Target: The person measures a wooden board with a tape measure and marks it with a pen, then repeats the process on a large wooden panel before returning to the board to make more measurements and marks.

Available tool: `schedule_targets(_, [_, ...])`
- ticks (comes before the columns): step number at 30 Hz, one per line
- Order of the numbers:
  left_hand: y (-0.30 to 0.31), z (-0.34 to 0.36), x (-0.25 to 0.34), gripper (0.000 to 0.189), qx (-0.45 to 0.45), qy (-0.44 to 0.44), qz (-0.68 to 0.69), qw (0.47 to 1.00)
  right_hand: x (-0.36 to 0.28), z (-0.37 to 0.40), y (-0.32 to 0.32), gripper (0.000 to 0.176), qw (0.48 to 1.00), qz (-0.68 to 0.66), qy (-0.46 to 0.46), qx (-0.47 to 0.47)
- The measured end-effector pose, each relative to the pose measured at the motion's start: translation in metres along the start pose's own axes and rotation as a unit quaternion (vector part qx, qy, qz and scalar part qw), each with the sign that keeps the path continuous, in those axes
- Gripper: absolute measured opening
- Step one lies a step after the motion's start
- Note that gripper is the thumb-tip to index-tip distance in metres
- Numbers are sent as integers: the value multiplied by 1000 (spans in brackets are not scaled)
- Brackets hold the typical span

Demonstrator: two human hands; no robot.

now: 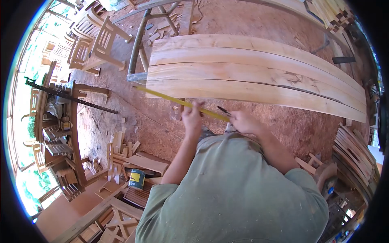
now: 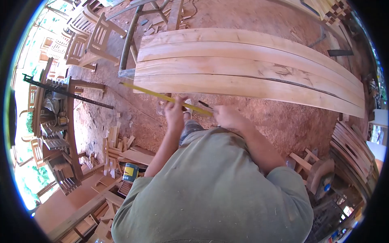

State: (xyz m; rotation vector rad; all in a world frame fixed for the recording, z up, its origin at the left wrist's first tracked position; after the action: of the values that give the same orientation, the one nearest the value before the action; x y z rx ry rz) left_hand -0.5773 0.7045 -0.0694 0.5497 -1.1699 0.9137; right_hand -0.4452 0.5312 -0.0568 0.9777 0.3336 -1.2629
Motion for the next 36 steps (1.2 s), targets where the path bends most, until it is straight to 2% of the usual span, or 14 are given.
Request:
schedule_targets(2, [20,-21,15,24,49,-43,19,998,24,15,19,27,997,15,-29,72])
schedule_targets(4, [38,-37,23,24,51,-26,-5,998,23,47,52,27,989,13,-101,110])
schedule_targets(6, [50,-50,24,24,57,-12,-31,998,35,65,77,26,978,69,-78,180])
schedule_targets(12, [52,-71,3,26,52,2,-63,997,65,93,119,20,947,147,-87,272])
schedule_targets(17, [46,-63,16,30,82,19,26,996,54,93,118,18,937,195,-114,265])
schedule_targets(21, [65,-77,17,28,86,-11,-38,996,54,88,117,18,919,245,-141,275])
schedule_targets(23, [85,-89,27,30,163,-36,-266,949,58,85,118,19,911,260,-153,283])
schedule_targets(24, [92,-96,29,30,165,-35,-265,949,59,85,119,20,902,274,-166,291])
schedule_targets(25, [102,-99,42,30,271,-149,-347,885,57,84,122,20,901,276,-165,291])
schedule_targets(26, [109,-100,54,30,368,-257,-418,790,56,82,123,20,916,250,-173,261])
schedule_targets(29, [142,-127,68,39,372,-296,-448,757,53,82,126,22,932,220,-179,227])
schedule_targets(30, [149,-132,71,39,374,-295,-447,757,52,82,126,22,934,212,-178,224])
schedule_targets(32, [160,-144,71,41,283,-124,-360,880,56,80,128,22,935,215,-175,221])
schedule_targets(36, [167,-140,79,37,273,-59,-366,888,57,78,133,23,936,223,-174,211])
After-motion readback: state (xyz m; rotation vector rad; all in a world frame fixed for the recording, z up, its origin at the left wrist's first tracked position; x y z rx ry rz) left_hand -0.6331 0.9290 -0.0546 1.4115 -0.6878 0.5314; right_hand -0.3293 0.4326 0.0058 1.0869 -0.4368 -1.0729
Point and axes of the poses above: each hand's wrist, its own z-axis away from the middle knuckle, its own y-axis out of the back of the hand, x = y × z, the point moved 4 cm from there along -z, towards the middle knuckle, and after that the axes turned 3 degrees about -x, right-handed, at the moved point
